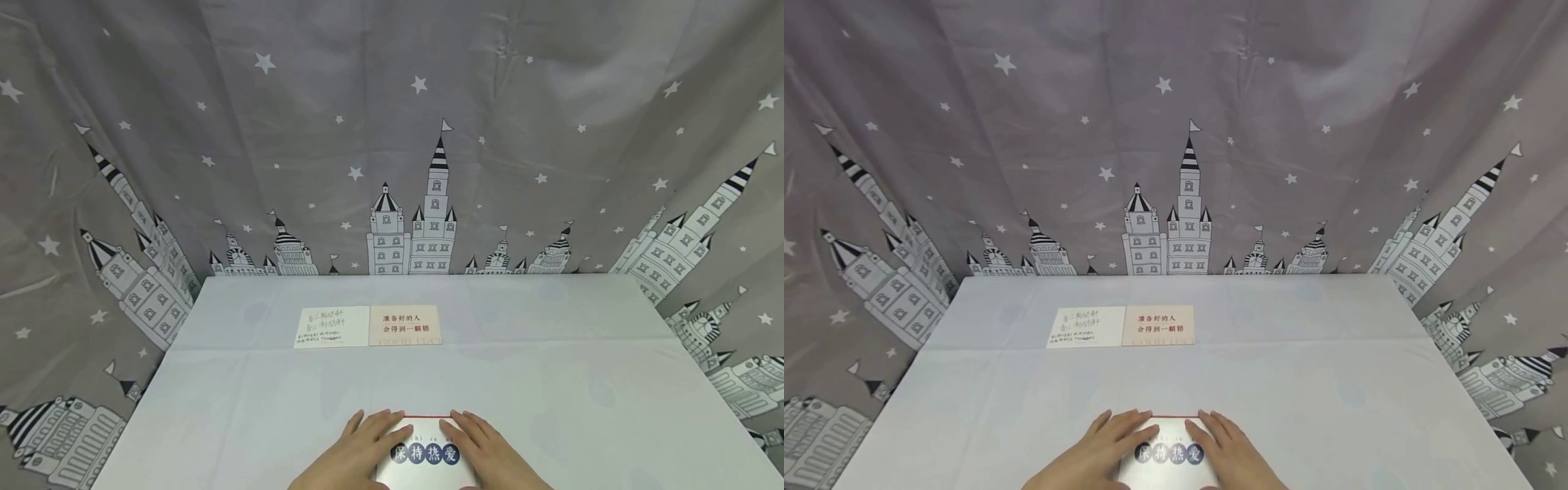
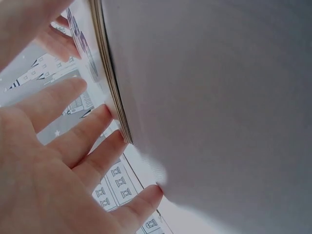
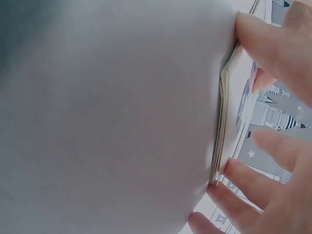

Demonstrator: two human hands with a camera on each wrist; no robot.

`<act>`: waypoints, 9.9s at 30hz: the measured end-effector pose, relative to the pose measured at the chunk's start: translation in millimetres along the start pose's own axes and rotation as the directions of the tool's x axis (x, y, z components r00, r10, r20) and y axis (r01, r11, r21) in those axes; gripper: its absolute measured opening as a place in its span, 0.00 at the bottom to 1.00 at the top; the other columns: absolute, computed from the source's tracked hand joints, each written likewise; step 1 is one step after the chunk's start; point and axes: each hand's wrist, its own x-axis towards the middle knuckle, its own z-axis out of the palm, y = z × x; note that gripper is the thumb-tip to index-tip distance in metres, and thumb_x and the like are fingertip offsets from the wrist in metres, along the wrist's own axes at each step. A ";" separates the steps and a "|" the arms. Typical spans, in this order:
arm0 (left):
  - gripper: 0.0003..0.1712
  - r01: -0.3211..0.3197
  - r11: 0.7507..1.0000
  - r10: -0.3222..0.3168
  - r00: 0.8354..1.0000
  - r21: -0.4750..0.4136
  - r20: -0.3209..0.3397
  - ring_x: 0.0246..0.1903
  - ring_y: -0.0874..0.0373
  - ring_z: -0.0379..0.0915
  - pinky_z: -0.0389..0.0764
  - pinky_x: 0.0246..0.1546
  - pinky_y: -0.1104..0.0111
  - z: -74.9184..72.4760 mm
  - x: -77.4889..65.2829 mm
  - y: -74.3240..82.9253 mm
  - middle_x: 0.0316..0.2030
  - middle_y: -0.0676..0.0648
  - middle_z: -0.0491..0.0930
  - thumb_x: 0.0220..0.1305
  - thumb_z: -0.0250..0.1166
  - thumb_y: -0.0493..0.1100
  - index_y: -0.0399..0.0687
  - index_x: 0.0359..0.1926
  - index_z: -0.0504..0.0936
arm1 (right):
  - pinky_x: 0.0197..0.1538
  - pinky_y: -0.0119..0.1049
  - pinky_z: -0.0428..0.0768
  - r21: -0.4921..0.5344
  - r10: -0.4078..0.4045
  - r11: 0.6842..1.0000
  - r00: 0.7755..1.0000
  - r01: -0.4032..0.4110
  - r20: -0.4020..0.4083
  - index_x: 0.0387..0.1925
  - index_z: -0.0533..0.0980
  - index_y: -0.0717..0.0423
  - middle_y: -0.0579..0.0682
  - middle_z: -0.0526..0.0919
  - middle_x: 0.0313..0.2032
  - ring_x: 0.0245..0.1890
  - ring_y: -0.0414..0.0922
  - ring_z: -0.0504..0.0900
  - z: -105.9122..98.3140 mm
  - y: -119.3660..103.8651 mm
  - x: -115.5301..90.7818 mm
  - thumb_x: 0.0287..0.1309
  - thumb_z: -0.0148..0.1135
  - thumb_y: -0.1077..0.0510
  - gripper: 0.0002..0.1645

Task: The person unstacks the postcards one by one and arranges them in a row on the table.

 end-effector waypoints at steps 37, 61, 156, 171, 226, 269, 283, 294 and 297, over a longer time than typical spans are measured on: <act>0.56 0.146 0.974 -0.136 0.988 -0.175 0.069 0.64 0.43 0.57 0.61 0.58 0.36 -8.8 6.6 7.7 0.67 0.50 0.62 0.40 0.60 0.81 0.58 0.68 0.68 | 0.49 0.54 0.79 0.069 0.035 0.997 0.999 -0.038 0.039 0.62 0.70 0.53 0.57 0.68 0.64 0.61 0.57 0.69 -18.4 5.7 -0.3 0.46 0.55 0.21 0.52; 0.46 0.054 0.991 -0.059 0.998 -0.120 -0.038 0.61 0.50 0.58 0.71 0.56 0.54 -13.7 13.8 8.4 0.68 0.54 0.58 0.46 0.73 0.54 0.59 0.68 0.67 | 0.58 0.52 0.72 0.074 0.140 0.985 0.976 -0.154 0.166 0.68 0.64 0.47 0.51 0.58 0.70 0.66 0.52 0.61 -40.0 5.9 4.2 0.44 0.70 0.39 0.49; 0.45 -0.018 0.988 0.016 1.000 0.151 0.013 0.67 0.54 0.55 0.60 0.63 0.53 -6.3 157.1 -8.9 0.69 0.47 0.60 0.49 0.72 0.58 0.51 0.67 0.69 | 0.62 0.56 0.66 -0.001 0.157 0.988 0.984 -0.157 0.090 0.65 0.66 0.63 0.63 0.65 0.64 0.63 0.62 0.64 -55.2 121.5 20.3 0.41 0.75 0.49 0.50; 0.44 0.035 0.990 -0.041 0.999 0.133 0.035 0.68 0.52 0.53 0.53 0.66 0.45 -5.2 176.8 -13.9 0.70 0.48 0.59 0.50 0.72 0.57 0.51 0.67 0.68 | 0.63 0.57 0.63 0.000 0.170 0.985 0.977 -0.172 0.132 0.65 0.66 0.63 0.65 0.64 0.65 0.64 0.62 0.63 -58.8 141.2 31.3 0.42 0.74 0.50 0.49; 0.43 0.159 0.983 -0.167 0.982 0.096 0.084 0.69 0.55 0.51 0.53 0.65 0.44 -17.7 233.9 -37.0 0.70 0.50 0.58 0.52 0.72 0.53 0.51 0.68 0.68 | 0.64 0.60 0.61 0.022 0.228 0.970 0.940 -0.242 0.252 0.63 0.66 0.66 0.69 0.64 0.63 0.64 0.66 0.61 -66.6 188.5 85.1 0.38 0.73 0.57 0.48; 0.48 0.275 0.960 -0.280 0.953 0.056 0.118 0.70 0.54 0.50 0.47 0.66 0.43 -17.9 249.1 -38.1 0.70 0.50 0.58 0.50 0.74 0.50 0.52 0.71 0.63 | 0.64 0.63 0.57 0.090 0.310 0.926 0.875 -0.366 0.371 0.65 0.63 0.66 0.69 0.61 0.65 0.65 0.67 0.58 -65.2 198.3 107.5 0.36 0.71 0.62 0.49; 0.46 0.278 0.958 -0.284 0.950 0.066 0.128 0.70 0.53 0.50 0.46 0.66 0.43 -18.8 247.4 -35.5 0.70 0.49 0.58 0.51 0.73 0.50 0.50 0.70 0.64 | 0.65 0.63 0.55 0.128 0.306 0.917 0.872 -0.378 0.381 0.65 0.63 0.66 0.71 0.58 0.66 0.66 0.68 0.55 -62.1 197.5 105.8 0.37 0.69 0.63 0.48; 0.47 0.264 0.963 -0.270 0.955 0.061 0.123 0.71 0.53 0.47 0.44 0.67 0.43 -20.8 243.9 -35.5 0.72 0.50 0.55 0.52 0.72 0.52 0.51 0.71 0.62 | 0.65 0.63 0.54 0.118 0.295 0.927 0.887 -0.356 0.356 0.66 0.62 0.67 0.72 0.57 0.66 0.66 0.68 0.54 -63.0 194.0 102.3 0.36 0.66 0.63 0.49; 0.47 0.253 0.966 -0.258 0.958 0.056 0.125 0.71 0.53 0.47 0.44 0.67 0.42 -22.3 242.5 -36.9 0.72 0.50 0.54 0.52 0.72 0.52 0.51 0.71 0.62 | 0.65 0.63 0.54 0.117 0.305 0.924 0.888 -0.363 0.344 0.66 0.62 0.66 0.71 0.57 0.67 0.67 0.68 0.54 -62.5 193.2 100.9 0.37 0.67 0.63 0.49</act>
